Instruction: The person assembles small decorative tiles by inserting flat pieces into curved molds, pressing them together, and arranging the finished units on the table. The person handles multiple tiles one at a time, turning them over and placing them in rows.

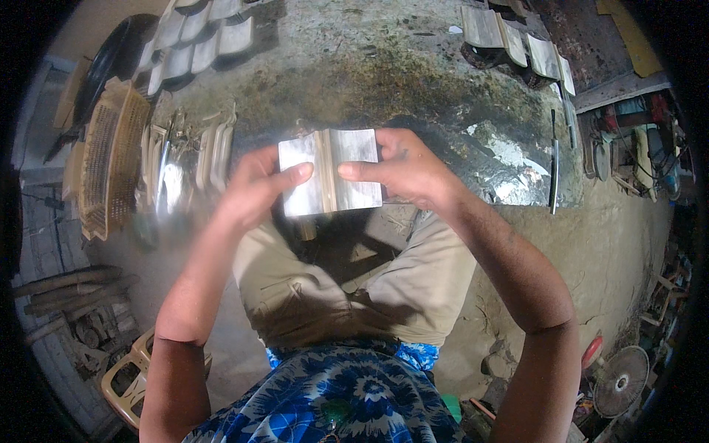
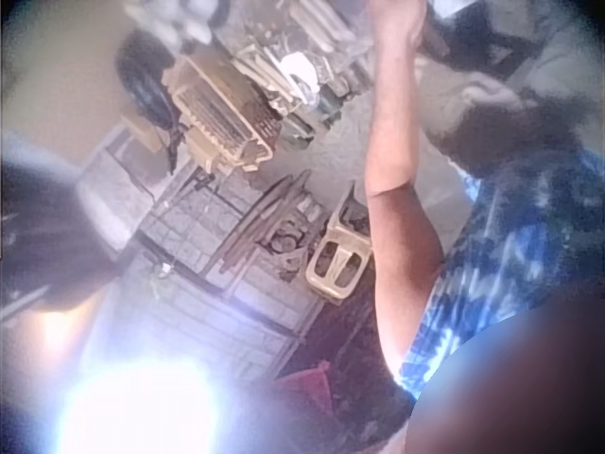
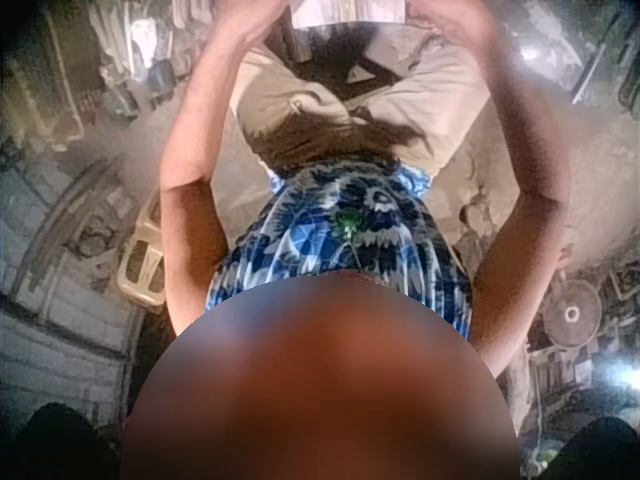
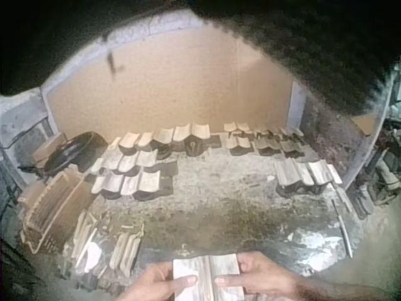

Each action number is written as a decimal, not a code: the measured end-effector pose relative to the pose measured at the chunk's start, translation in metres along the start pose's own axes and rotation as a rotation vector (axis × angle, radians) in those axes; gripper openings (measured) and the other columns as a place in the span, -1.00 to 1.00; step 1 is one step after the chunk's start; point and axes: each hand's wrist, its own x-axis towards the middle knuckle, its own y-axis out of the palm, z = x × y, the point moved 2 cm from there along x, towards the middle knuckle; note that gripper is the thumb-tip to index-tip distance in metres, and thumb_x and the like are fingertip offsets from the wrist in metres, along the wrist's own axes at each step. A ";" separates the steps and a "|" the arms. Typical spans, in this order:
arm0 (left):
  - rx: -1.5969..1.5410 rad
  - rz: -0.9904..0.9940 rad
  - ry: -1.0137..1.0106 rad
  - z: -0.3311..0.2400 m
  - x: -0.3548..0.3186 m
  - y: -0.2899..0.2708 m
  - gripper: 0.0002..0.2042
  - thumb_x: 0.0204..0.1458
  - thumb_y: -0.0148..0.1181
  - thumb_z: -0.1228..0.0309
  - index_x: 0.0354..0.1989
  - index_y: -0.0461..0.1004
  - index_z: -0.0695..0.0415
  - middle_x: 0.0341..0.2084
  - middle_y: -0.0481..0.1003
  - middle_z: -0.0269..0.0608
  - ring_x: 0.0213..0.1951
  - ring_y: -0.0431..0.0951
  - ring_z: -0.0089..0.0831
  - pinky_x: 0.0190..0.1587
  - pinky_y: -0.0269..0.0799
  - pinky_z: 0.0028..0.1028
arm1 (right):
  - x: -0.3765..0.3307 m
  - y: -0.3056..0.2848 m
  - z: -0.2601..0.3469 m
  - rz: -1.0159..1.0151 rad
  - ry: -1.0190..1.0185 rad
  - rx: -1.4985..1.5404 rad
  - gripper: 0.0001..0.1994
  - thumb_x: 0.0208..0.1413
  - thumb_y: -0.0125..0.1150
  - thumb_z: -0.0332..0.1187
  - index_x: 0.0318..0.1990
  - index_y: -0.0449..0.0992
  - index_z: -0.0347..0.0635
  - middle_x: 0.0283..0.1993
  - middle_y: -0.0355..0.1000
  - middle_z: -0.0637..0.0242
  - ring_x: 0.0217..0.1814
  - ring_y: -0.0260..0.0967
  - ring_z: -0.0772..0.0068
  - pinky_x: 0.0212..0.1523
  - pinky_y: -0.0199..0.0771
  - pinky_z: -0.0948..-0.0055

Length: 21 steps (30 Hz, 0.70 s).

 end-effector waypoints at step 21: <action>0.024 0.020 0.000 0.003 0.002 -0.003 -0.62 0.06 0.38 0.33 -0.06 0.51 0.36 -0.40 0.60 -0.17 -0.47 0.56 -0.58 -0.53 0.45 -0.57 | -0.001 0.002 0.002 -0.013 0.011 -0.011 -0.54 0.08 0.39 -0.42 0.12 0.42 -0.39 -0.07 0.55 0.10 -0.11 0.57 0.36 -0.13 0.66 0.36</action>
